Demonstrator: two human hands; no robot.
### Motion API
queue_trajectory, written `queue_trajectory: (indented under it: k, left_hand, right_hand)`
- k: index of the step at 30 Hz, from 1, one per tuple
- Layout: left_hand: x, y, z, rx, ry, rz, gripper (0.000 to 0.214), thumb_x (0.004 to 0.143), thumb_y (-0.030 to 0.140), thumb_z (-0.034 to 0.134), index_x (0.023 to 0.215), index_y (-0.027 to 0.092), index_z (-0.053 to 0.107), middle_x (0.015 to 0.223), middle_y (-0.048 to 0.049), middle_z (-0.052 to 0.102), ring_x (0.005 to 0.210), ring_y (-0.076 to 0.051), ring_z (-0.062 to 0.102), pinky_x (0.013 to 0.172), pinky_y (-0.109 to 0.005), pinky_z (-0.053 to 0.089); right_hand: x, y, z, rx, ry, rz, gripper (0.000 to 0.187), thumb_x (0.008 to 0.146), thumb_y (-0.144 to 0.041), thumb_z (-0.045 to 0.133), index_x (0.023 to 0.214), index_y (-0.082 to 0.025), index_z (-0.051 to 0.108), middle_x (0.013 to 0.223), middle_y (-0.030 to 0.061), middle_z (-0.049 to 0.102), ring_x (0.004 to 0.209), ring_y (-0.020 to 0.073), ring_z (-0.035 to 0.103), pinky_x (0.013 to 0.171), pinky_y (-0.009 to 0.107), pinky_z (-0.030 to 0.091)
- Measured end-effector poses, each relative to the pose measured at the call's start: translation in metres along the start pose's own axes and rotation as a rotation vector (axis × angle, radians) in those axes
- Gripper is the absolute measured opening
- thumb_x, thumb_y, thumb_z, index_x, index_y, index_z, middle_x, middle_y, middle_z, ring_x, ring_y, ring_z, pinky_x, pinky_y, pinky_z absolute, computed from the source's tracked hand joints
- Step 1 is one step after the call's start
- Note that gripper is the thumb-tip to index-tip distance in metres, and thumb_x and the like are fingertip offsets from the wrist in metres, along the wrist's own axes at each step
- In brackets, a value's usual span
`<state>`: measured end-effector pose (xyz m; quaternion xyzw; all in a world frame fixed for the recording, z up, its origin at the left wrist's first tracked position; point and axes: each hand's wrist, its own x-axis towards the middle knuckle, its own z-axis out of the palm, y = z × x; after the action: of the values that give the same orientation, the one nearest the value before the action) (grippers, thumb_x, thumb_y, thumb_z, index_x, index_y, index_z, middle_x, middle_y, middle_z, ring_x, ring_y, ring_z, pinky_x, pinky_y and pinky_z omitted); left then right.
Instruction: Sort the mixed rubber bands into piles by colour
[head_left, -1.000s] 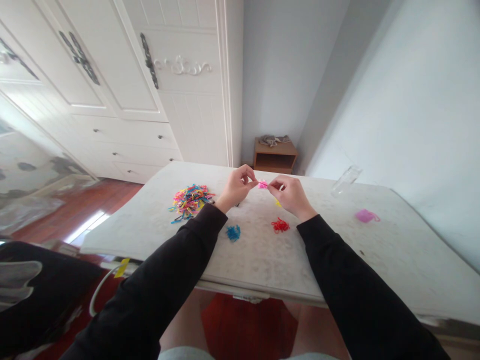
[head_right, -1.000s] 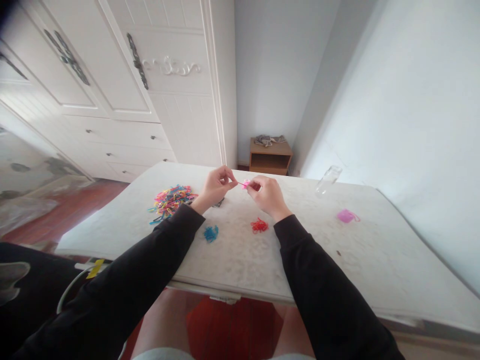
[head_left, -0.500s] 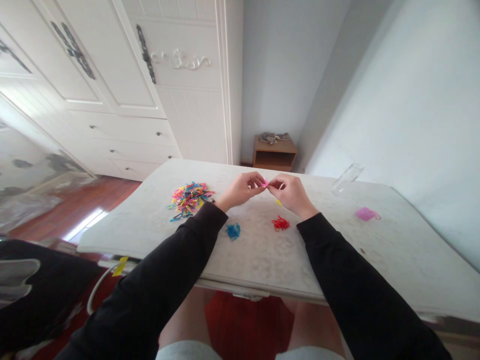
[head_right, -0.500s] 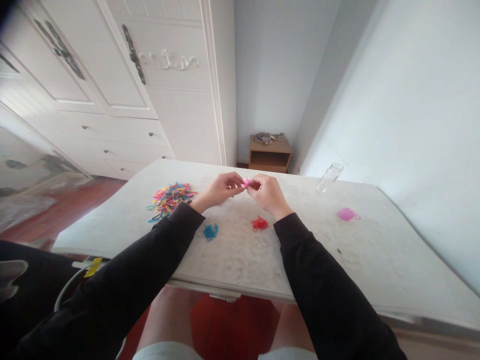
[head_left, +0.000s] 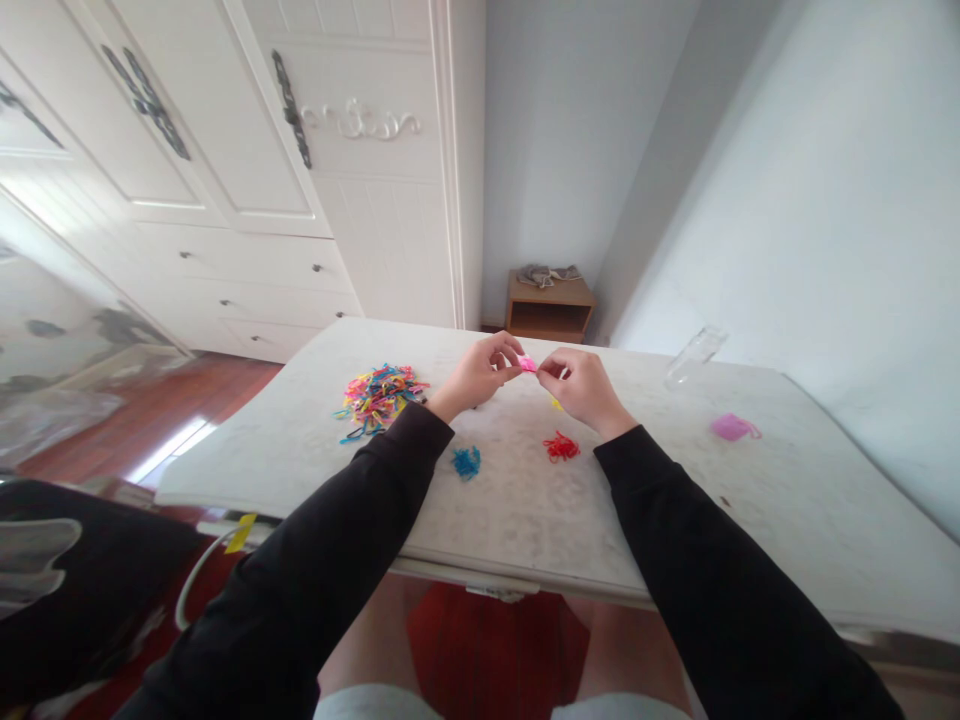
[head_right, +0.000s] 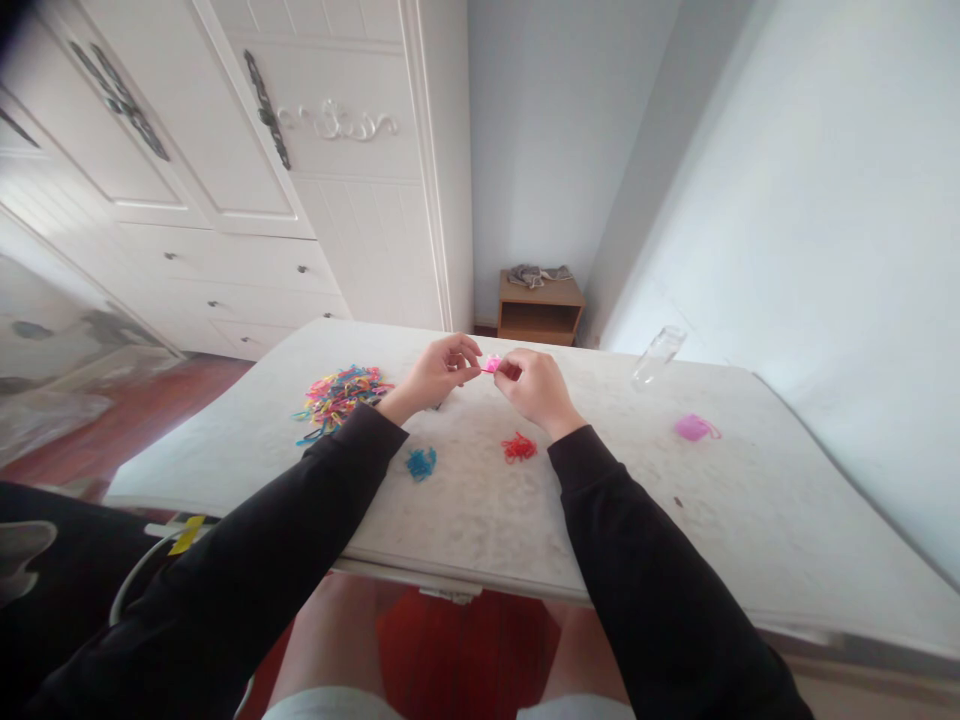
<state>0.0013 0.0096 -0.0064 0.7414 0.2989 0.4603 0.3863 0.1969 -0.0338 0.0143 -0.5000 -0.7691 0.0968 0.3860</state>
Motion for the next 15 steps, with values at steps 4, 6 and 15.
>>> queue_trajectory:
  k: [4,6,15]
  left_hand:
    - [0.003,-0.002,-0.003,0.022,0.053,-0.009,0.018,0.074,0.006,0.062,0.086,0.019,0.056,0.076,0.0035,0.057,0.056,-0.006,0.045,0.054,-0.02,0.037]
    - [0.004,-0.003,-0.006,0.017,0.099,-0.024,0.018,0.075,0.006,0.061,0.085,0.019,0.054,0.077,0.0037,0.055,0.055,-0.006,0.044,0.053,-0.02,0.036]
    - [0.001,-0.002,-0.001,-0.032,0.072,-0.052,0.018,0.078,0.011,0.065,0.087,0.019,0.052,0.083,0.0034,0.055,0.053,-0.004,0.044,0.05,-0.018,0.036]
  right_hand:
    - [0.001,0.002,-0.007,-0.005,0.036,0.006,0.015,0.079,-0.018,0.062,0.064,-0.019,0.066,0.069,0.0032,0.069,0.065,0.0164,0.059,0.064,0.03,0.041]
    - [0.002,0.005,-0.013,-0.015,0.116,0.047,0.016,0.078,-0.018,0.062,0.062,-0.019,0.064,0.067,0.0029,0.067,0.065,0.0168,0.059,0.064,0.03,0.04]
    - [0.001,-0.001,-0.008,0.006,0.106,0.07,0.016,0.081,-0.023,0.064,0.066,-0.02,0.067,0.07,0.0038,0.07,0.066,0.0173,0.062,0.066,0.031,0.042]
